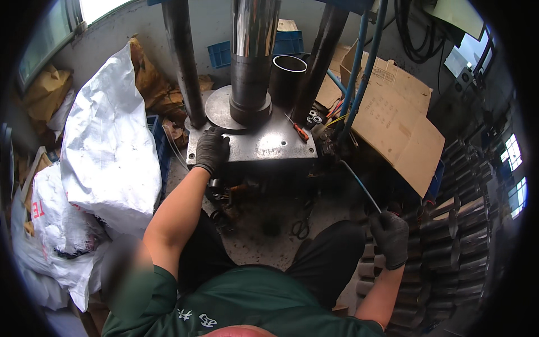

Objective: Assemble a motor stator into a metal housing using a hydraulic press and manual tools.

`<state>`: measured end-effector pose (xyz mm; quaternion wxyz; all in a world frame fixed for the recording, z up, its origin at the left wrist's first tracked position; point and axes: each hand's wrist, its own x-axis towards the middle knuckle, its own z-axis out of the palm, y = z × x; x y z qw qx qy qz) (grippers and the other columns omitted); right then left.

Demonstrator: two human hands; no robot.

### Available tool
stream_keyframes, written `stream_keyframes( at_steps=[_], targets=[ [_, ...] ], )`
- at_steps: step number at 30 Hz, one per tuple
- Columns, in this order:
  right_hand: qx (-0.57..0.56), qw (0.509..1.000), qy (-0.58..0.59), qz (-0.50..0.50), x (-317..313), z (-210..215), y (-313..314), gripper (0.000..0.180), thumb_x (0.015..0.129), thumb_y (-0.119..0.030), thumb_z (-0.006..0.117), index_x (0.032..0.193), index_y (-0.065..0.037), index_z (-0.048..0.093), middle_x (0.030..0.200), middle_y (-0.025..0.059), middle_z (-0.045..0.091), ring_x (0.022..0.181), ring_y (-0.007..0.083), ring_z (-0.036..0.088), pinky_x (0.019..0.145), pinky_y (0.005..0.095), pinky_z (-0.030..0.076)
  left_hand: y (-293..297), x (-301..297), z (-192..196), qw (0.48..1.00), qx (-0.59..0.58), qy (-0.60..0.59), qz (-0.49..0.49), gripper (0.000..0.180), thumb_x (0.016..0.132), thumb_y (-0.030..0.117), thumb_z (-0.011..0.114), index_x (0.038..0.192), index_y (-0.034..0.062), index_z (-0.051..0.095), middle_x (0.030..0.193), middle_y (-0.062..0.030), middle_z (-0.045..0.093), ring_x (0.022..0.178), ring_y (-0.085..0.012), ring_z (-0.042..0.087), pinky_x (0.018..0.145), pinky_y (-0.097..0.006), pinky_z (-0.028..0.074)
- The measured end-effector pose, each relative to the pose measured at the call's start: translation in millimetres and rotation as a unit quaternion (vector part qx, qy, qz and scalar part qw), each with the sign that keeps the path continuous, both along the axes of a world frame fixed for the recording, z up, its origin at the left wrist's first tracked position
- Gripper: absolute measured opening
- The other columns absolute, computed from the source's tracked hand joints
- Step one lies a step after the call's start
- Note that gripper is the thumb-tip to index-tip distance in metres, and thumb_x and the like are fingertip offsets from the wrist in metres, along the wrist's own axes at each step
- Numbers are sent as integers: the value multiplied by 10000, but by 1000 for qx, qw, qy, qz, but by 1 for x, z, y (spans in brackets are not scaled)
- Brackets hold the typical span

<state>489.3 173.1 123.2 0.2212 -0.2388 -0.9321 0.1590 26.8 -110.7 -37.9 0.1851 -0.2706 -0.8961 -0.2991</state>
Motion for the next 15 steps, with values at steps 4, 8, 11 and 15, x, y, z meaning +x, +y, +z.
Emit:
stream_keyframes(
  at_steps=[4, 8, 11, 15],
  targets=[
    [-30, 999, 10, -7, -1, 2, -3, 238, 930, -189, 746, 831, 23, 701, 669, 205, 629, 586, 308, 656, 568, 396, 470, 0, 2, 3, 1000, -8, 9, 1, 301, 854, 199, 719, 1123, 64, 702, 1078, -200, 693, 1050, -400, 653, 941, -531, 521],
    [-30, 1000, 2, 5, 0, 0, 2, 194, 923, -147, 741, 859, 32, 704, 679, 200, 639, 587, 297, 652, 580, 392, 479, 1, 0, 3, 1000, -14, 2, 2, 309, 860, 210, 714, 1131, 62, 695, 1094, -203, 685, 1062, -399, 647, 939, -533, 519],
    [-25, 999, 22, 10, 0, -7, 6, 165, 916, -113, 734, 872, 42, 699, 690, 209, 641, 594, 306, 647, 588, 391, 482, 2, -1, 3, 1000, -13, 6, 3, 306, 864, 215, 716, 1131, 66, 693, 1094, -197, 683, 1067, -395, 643, 938, -529, 519],
    [-44, 998, 32, 3, 6, -17, 17, 154, 910, -92, 728, 871, 51, 684, 695, 205, 624, 601, 267, 618, 603, 386, 476, 2, -1, 3, 1000, -17, 9, 3, 304, 869, 219, 717, 1133, 71, 692, 1097, -195, 683, 1070, -392, 641, 946, -524, 516]
  ],
)
